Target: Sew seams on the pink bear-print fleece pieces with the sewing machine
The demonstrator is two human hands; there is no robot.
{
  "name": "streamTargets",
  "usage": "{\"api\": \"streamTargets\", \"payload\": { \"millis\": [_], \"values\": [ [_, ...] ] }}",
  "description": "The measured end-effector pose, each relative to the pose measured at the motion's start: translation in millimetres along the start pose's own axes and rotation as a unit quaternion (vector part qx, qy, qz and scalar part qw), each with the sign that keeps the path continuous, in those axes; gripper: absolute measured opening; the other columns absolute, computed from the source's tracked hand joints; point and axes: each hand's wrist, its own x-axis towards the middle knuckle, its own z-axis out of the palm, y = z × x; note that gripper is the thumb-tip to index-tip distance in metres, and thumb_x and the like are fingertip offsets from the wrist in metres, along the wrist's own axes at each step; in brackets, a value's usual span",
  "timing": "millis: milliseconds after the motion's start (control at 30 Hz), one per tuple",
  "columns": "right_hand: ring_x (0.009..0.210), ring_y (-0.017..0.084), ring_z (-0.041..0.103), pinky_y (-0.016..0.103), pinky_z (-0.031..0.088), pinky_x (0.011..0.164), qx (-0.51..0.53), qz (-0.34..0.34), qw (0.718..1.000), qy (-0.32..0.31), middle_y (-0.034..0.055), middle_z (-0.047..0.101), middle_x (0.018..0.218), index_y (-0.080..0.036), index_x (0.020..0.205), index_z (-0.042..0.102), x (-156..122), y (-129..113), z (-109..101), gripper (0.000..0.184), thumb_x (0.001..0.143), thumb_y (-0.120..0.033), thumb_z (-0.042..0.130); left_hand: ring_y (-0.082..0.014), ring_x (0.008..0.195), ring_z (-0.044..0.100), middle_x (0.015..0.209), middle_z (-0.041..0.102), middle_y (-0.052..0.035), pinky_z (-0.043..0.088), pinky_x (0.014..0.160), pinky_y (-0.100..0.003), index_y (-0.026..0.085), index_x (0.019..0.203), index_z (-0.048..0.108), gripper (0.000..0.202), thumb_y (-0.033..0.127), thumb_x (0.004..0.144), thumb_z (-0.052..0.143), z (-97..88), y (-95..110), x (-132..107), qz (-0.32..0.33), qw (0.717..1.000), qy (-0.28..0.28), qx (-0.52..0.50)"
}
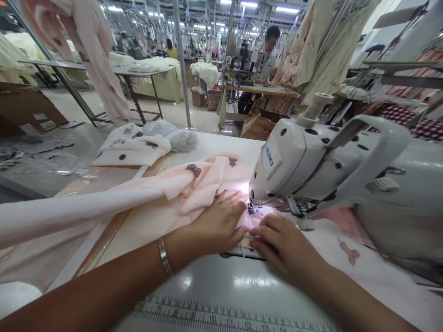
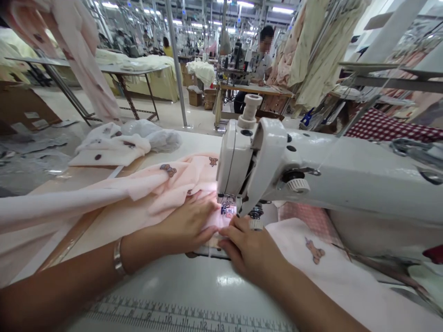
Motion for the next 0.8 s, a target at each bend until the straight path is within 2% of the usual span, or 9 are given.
{"api": "streamTargets", "payload": {
  "millis": [133, 233, 367, 467, 533, 800],
  "values": [
    [0.073, 0.018, 0.048, 0.034, 0.038, 0.064, 0.007, 0.028, 0.999, -0.024, 0.0058, 0.053, 0.084, -0.018, 0.093, 0.059, 2.4, -0.9, 0.0, 0.014, 0.088, -0.018, 0.046, -0.0287, 0.125, 0.036, 0.127, 0.046, -0.0185, 0.023, 0.106, -0.049, 0.01, 0.11, 0.045, 0.03, 0.022, 0.082, 0.045, 0.2, -3.2, 5.0, 0.002, 1.0, 0.006, -0.006],
    [0.074, 0.019, 0.048, 0.034, 0.038, 0.064, 0.019, 0.041, 0.998, -0.032, 0.0054, 0.054, 0.084, -0.019, 0.093, 0.057, -0.4, -3.8, 0.3, 0.015, 0.089, -0.017, 0.043, -0.0276, 0.123, 0.037, 0.123, 0.048, -0.0153, 0.023, 0.105, -0.049, 0.013, 0.105, 0.047, 0.024, 0.023, 0.083, 0.046, 1.4, -0.7, 0.7, 0.001, 1.0, 0.002, -0.021],
    [0.076, 0.019, 0.049, 0.035, 0.039, 0.066, 0.02, 0.044, 0.998, -0.03, 0.0054, 0.056, 0.087, -0.019, 0.096, 0.057, -2.0, -3.0, 1.4, 0.016, 0.089, -0.016, 0.043, -0.0222, 0.103, 0.049, 0.105, 0.056, -0.0092, 0.032, 0.097, -0.044, 0.015, 0.086, 0.054, 0.01, 0.017, 0.084, 0.045, -1.6, -2.4, 1.1, 0.034, 0.998, 0.038, -0.025],
    [0.077, 0.018, 0.05, 0.035, 0.04, 0.067, 0.035, 0.049, 0.998, -0.034, 0.005, 0.056, 0.089, -0.019, 0.099, 0.057, -2.5, -0.3, 2.4, 0.018, 0.089, -0.015, 0.043, -0.017, 0.084, 0.051, 0.088, 0.058, -0.0057, 0.038, 0.086, -0.037, 0.015, 0.075, 0.058, 0.018, 0.015, 0.086, 0.044, -4.9, -4.0, 5.3, 0.071, 0.996, 0.05, -0.033],
    [0.078, 0.018, 0.05, 0.035, 0.04, 0.068, 0.038, 0.054, 0.997, -0.034, 0.0051, 0.057, 0.089, -0.02, 0.099, 0.058, -2.8, 0.7, 2.9, 0.018, 0.089, -0.016, 0.043, -0.0159, 0.079, 0.05, 0.082, 0.057, -0.0046, 0.039, 0.08, -0.035, 0.015, 0.074, 0.06, 0.021, 0.016, 0.087, 0.044, -5.6, -4.4, 7.5, 0.079, 0.995, 0.043, -0.04],
    [0.078, 0.019, 0.052, 0.035, 0.042, 0.067, 0.064, 0.064, 0.996, -0.024, 0.006, 0.058, 0.087, -0.021, 0.092, 0.061, -2.5, -4.0, -0.2, 0.02, 0.089, -0.016, 0.042, -0.0157, 0.081, 0.05, 0.085, 0.057, -0.0056, 0.042, 0.074, -0.03, 0.015, 0.073, 0.062, 0.026, 0.019, 0.09, 0.043, -5.2, -5.1, 5.6, 0.076, 0.995, 0.016, -0.057]
  ]
}}
